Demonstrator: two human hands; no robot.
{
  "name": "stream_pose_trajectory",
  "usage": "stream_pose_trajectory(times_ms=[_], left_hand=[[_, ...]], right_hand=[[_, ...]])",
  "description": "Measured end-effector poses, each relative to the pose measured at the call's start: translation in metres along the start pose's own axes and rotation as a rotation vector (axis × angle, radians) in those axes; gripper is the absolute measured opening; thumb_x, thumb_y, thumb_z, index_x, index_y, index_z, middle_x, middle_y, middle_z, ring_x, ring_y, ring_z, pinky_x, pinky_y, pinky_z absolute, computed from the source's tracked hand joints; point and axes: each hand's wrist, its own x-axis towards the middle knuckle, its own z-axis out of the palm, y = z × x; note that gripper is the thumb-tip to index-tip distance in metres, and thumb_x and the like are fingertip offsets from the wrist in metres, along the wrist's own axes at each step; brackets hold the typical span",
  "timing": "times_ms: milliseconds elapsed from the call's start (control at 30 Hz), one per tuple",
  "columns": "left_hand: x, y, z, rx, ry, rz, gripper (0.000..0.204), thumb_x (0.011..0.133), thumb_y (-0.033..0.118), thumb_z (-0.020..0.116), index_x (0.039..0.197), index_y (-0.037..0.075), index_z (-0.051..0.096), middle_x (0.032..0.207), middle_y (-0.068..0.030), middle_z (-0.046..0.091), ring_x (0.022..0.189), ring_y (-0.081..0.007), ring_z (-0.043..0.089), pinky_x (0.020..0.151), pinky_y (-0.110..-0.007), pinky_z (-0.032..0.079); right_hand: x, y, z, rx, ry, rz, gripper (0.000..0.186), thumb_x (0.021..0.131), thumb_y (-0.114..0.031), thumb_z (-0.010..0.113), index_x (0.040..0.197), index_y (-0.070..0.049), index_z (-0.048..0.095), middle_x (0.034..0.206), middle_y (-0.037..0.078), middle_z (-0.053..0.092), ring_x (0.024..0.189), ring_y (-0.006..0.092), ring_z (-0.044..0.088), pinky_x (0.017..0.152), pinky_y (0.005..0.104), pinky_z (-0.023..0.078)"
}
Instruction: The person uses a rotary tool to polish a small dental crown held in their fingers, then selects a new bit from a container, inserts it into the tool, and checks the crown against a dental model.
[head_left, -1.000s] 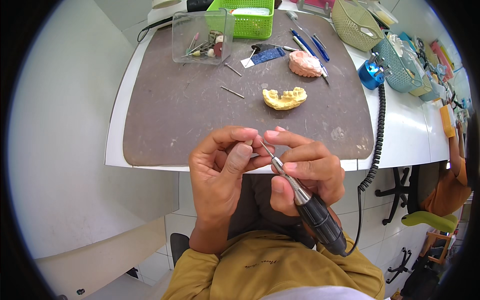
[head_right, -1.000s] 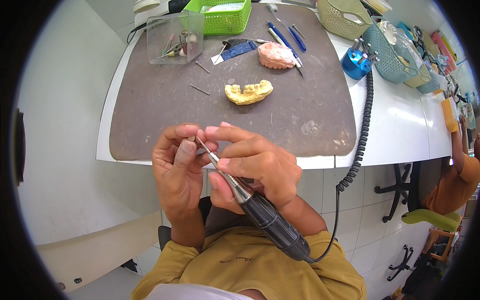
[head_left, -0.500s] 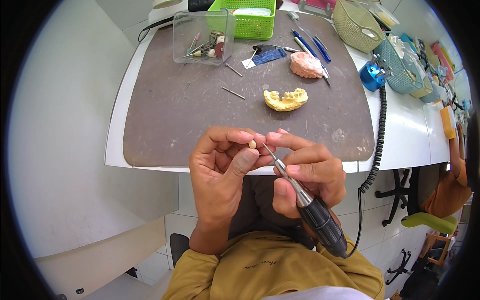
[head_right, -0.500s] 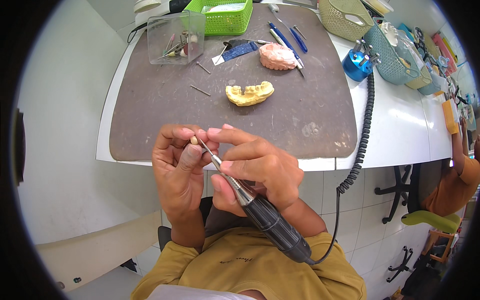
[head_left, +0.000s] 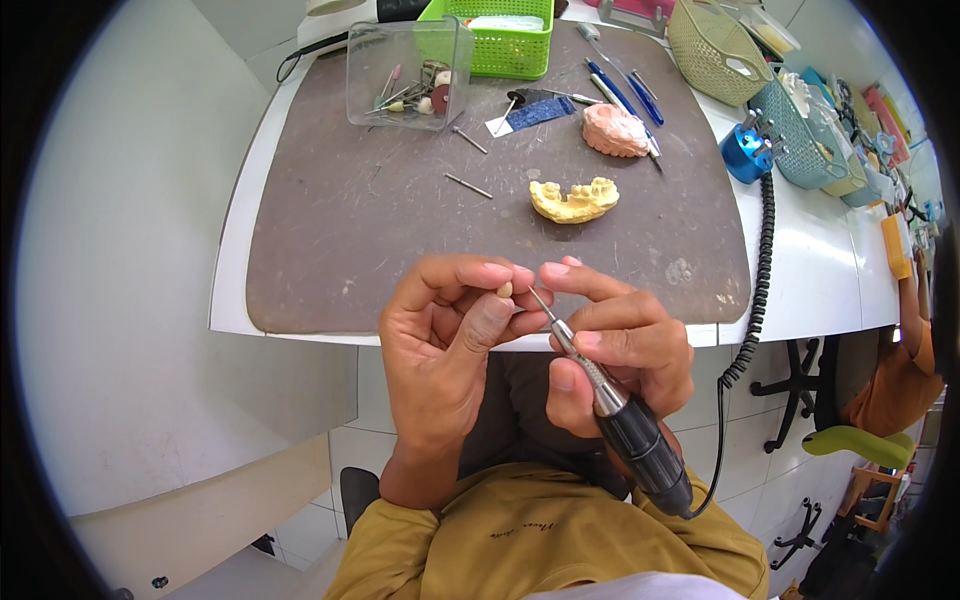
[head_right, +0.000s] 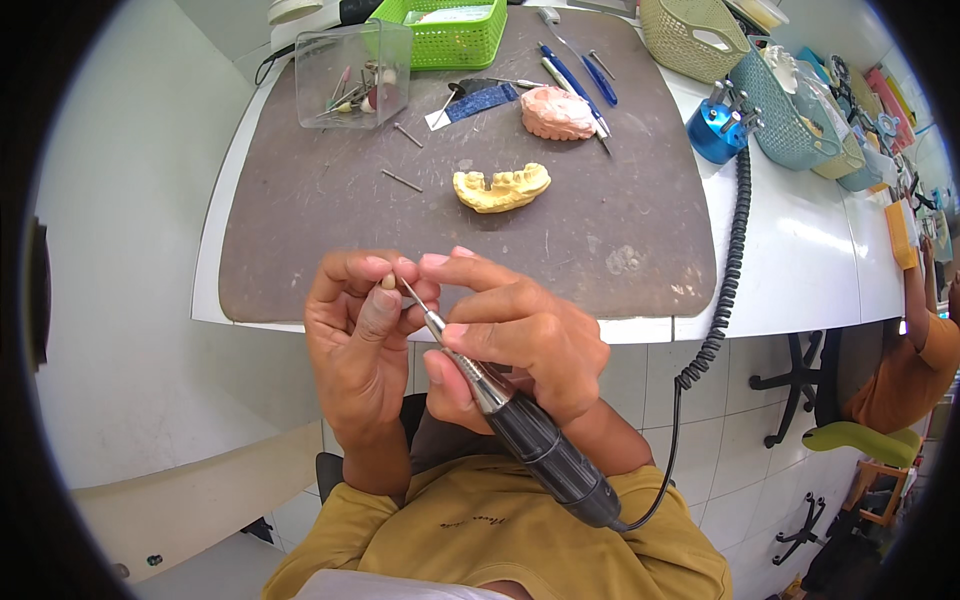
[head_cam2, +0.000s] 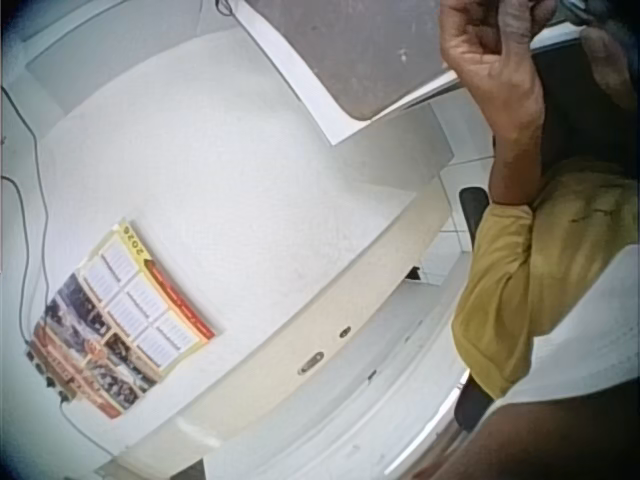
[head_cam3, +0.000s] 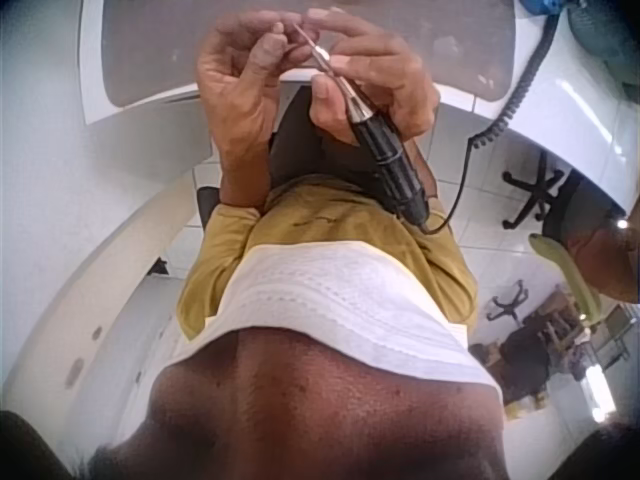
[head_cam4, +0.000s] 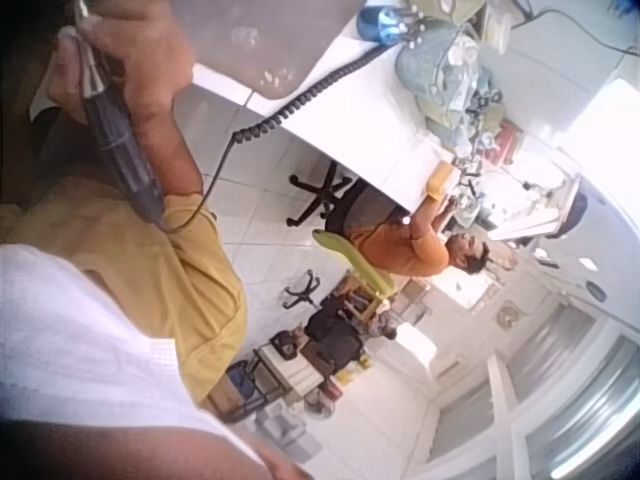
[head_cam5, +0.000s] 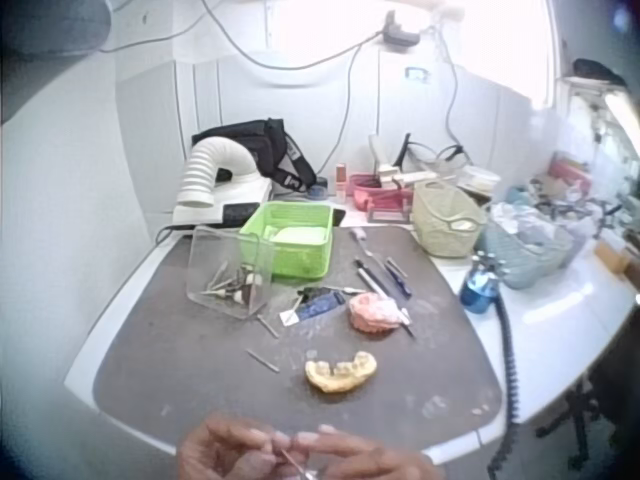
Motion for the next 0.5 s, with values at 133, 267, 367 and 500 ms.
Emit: stream_pose_trajectory(times_ms=[133, 267, 367, 500], left_hand=[[-0.0006, 0.0007, 0.0011, 0.008, 0.002, -0.012, 0.013, 0.094, 0.000, 0.063, 0.106, -0.003, 0.059, 0.102, -0.0185, 0.068, 0.092, -0.0230, 0.070, 0.081, -0.034, 0.062], [-0.0008, 0.0001, 0.0008, -0.001, 0.007, -0.009, 0.012, 0.094, 0.000, 0.062, 0.105, -0.002, 0.059, 0.101, -0.0194, 0.069, 0.092, -0.0231, 0.071, 0.081, -0.035, 0.062], [-0.0015, 0.0010, 0.0006, 0.000, -0.001, -0.010, 0.010, 0.095, 0.000, 0.061, 0.104, -0.002, 0.058, 0.100, -0.0196, 0.069, 0.092, -0.0236, 0.071, 0.081, -0.035, 0.062], [-0.0025, 0.0015, 0.0006, -0.005, 0.005, -0.020, 0.010, 0.096, 0.001, 0.058, 0.105, -0.002, 0.058, 0.098, -0.0190, 0.069, 0.091, -0.0243, 0.071, 0.082, -0.036, 0.063]], right_hand=[[0.0007, 0.0000, -0.0007, -0.028, -0.016, -0.005, 0.030, 0.074, 0.001, 0.079, 0.093, -0.002, 0.055, 0.085, 0.014, 0.067, 0.100, 0.0415, 0.070, 0.088, 0.0526, 0.057], [0.0006, -0.0008, -0.0001, -0.026, -0.021, 0.007, 0.032, 0.074, 0.000, 0.080, 0.094, -0.002, 0.055, 0.085, 0.014, 0.067, 0.100, 0.0416, 0.070, 0.088, 0.0531, 0.057], [0.0001, 0.0001, -0.0007, -0.019, -0.025, 0.002, 0.032, 0.074, 0.000, 0.080, 0.095, -0.003, 0.056, 0.086, 0.015, 0.068, 0.100, 0.0416, 0.070, 0.088, 0.0530, 0.057], [0.0013, -0.0008, 0.0004, -0.020, -0.031, 0.001, 0.031, 0.075, 0.000, 0.080, 0.095, -0.003, 0.056, 0.086, 0.015, 0.068, 0.101, 0.0413, 0.069, 0.089, 0.0526, 0.057]])
